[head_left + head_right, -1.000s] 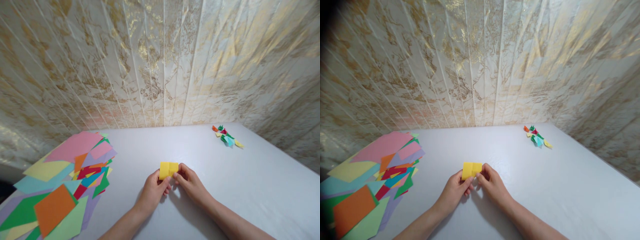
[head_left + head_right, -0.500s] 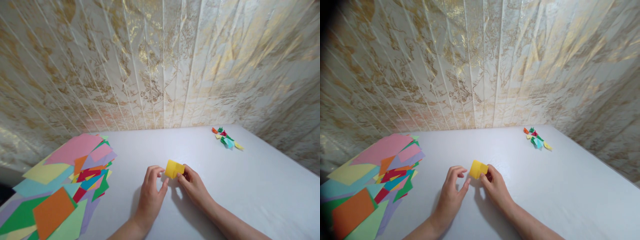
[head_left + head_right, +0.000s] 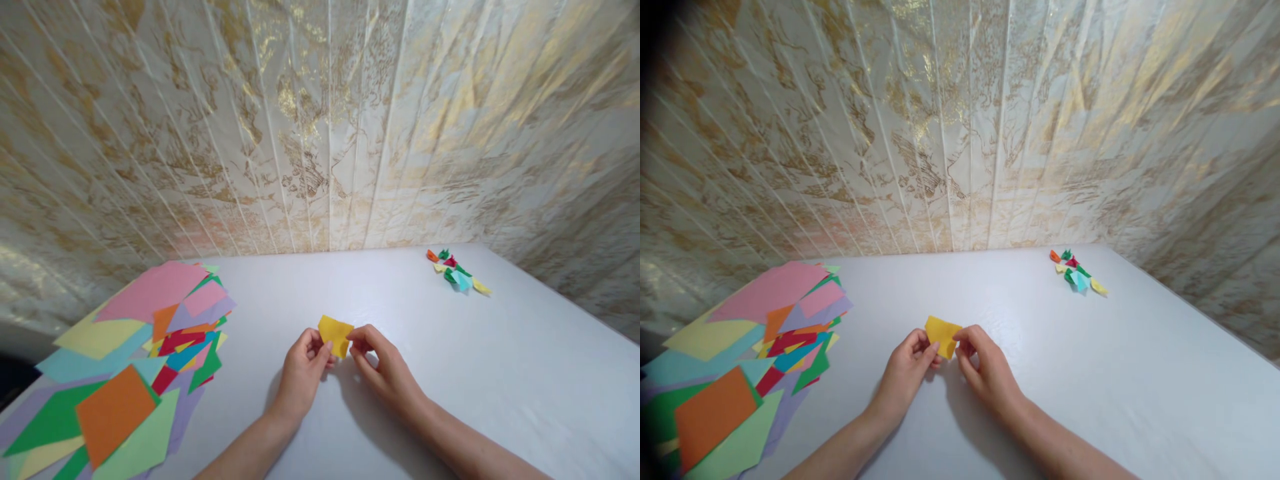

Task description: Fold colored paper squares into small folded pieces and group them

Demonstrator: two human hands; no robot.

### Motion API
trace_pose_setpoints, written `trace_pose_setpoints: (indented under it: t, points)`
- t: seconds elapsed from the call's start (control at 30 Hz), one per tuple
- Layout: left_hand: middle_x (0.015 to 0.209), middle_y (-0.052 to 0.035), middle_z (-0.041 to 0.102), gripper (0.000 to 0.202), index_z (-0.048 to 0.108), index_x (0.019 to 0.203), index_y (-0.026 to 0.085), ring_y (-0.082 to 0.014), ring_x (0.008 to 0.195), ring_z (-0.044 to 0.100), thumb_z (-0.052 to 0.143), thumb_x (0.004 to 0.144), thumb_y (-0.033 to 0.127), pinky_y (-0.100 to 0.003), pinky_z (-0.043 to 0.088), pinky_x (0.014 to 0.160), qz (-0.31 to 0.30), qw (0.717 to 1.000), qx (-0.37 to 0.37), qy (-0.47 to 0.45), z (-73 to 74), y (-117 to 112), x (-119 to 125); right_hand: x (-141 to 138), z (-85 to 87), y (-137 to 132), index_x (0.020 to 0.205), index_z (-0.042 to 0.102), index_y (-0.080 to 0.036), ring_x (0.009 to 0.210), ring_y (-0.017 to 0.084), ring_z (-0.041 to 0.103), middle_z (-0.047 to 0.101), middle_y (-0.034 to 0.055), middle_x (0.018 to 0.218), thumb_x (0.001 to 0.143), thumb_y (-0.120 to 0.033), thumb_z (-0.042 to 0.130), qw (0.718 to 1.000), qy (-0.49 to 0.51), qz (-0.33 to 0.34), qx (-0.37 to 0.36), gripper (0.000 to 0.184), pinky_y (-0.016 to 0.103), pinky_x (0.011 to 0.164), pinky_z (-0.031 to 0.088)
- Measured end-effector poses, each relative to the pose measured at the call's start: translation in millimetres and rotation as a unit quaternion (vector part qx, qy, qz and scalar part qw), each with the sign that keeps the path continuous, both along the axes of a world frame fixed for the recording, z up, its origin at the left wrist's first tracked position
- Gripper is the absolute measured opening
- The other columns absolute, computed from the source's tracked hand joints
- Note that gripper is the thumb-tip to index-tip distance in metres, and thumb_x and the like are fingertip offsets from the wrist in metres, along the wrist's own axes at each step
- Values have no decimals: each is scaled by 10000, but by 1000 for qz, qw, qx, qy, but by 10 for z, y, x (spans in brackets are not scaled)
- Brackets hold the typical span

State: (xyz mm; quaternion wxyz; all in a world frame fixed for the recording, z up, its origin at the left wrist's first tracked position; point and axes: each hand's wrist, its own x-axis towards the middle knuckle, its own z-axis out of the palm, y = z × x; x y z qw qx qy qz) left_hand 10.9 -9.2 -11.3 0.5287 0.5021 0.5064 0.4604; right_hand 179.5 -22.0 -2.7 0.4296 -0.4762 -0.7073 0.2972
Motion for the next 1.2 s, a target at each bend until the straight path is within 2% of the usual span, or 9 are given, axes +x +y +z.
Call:
trace_pose_setpoints:
  t: [0.13, 0.2, 0.3, 0.4, 0.57, 0.67, 0.8, 0.9, 1.2]
  points:
    - [650, 4, 641, 384, 512, 716, 191, -123, 570, 584, 668, 763, 539, -234, 462, 568, -6, 999, -31, -37, 55, 23, -35, 29, -80, 19, 1191, 545, -231, 679, 144, 569, 598, -6, 794, 876, -159, 478, 999, -37, 29, 7, 329, 267, 654, 467]
    - [653, -6, 652, 413, 529, 711, 180, -108, 550, 564, 669, 760, 566, -225, 450, 558, -27, 997, -50, -51, 95, 14, -48, 28, -83, 15, 1235, 533, -242, 704, 141, 582, 623, 10, 859, 874, -121, 456, 997, -37, 60, 19, 389, 262, 661, 466]
    - [652, -12, 656, 447, 550, 712, 165, -93, 522, 542, 669, 753, 594, -217, 436, 542, -79, 992, -79, -56, 133, -1, -55, 28, -42, 8, 1128, 583, -234, 748, 143, 590, 634, 33, 930, 866, -81, 438, 996, -18, 73, 37, 336, 265, 683, 464]
    - [636, -15, 646, 477, 576, 714, 151, -96, 510, 542, 652, 752, 620, -221, 432, 532, -124, 988, -84, -38, 144, -7, -53, 37, 0, 13, 964, 606, -219, 750, 146, 574, 606, 18, 858, 860, -87, 471, 997, 4, 70, 28, 216, 273, 702, 457]
    - [641, -13, 635, 483, 584, 730, 149, -103, 522, 551, 617, 765, 629, -225, 433, 528, -135, 988, -75, -29, 150, -4, -47, 32, -5, 36, 877, 617, -210, 739, 141, 548, 578, -1, 817, 840, -127, 530, 996, 49, 66, -36, 126, 269, 700, 436]
    - [629, -10, 623, 469, 580, 717, 150, -101, 520, 545, 604, 781, 614, -227, 433, 531, -133, 989, -65, -20, 143, -4, -41, 13, -23, 49, 833, 597, -198, 729, 141, 550, 584, 0, 805, 872, -210, 563, 989, 99, 74, -85, 53, 272, 692, 428]
    - [632, -17, 626, 468, 584, 718, 150, -101, 513, 539, 587, 795, 612, -231, 433, 531, -131, 990, -59, -7, 112, -13, -26, -10, -53, 67, 790, 517, -197, 686, 140, 549, 602, -10, 729, 899, -377, 598, 963, 197, 93, -158, 226, 274, 664, 416]
    - [620, -14, 623, 464, 571, 709, 158, -102, 504, 534, 578, 803, 612, -235, 438, 532, -131, 990, -57, 2, 91, -26, -15, -19, -88, 81, 782, 504, -197, 667, 137, 536, 610, -9, 718, 876, -447, 628, 957, 220, 74, -175, 294, 270, 639, 398]
    - [628, -14, 624, 490, 543, 695, 172, -107, 510, 536, 558, 810, 648, -242, 441, 533, -135, 989, -51, 20, 65, -53, -2, -46, -130, 86, 770, 462, -214, 643, 147, 548, 604, -16, 690, 848, -438, 632, 961, 211, 33, -178, 292, 270, 609, 401]
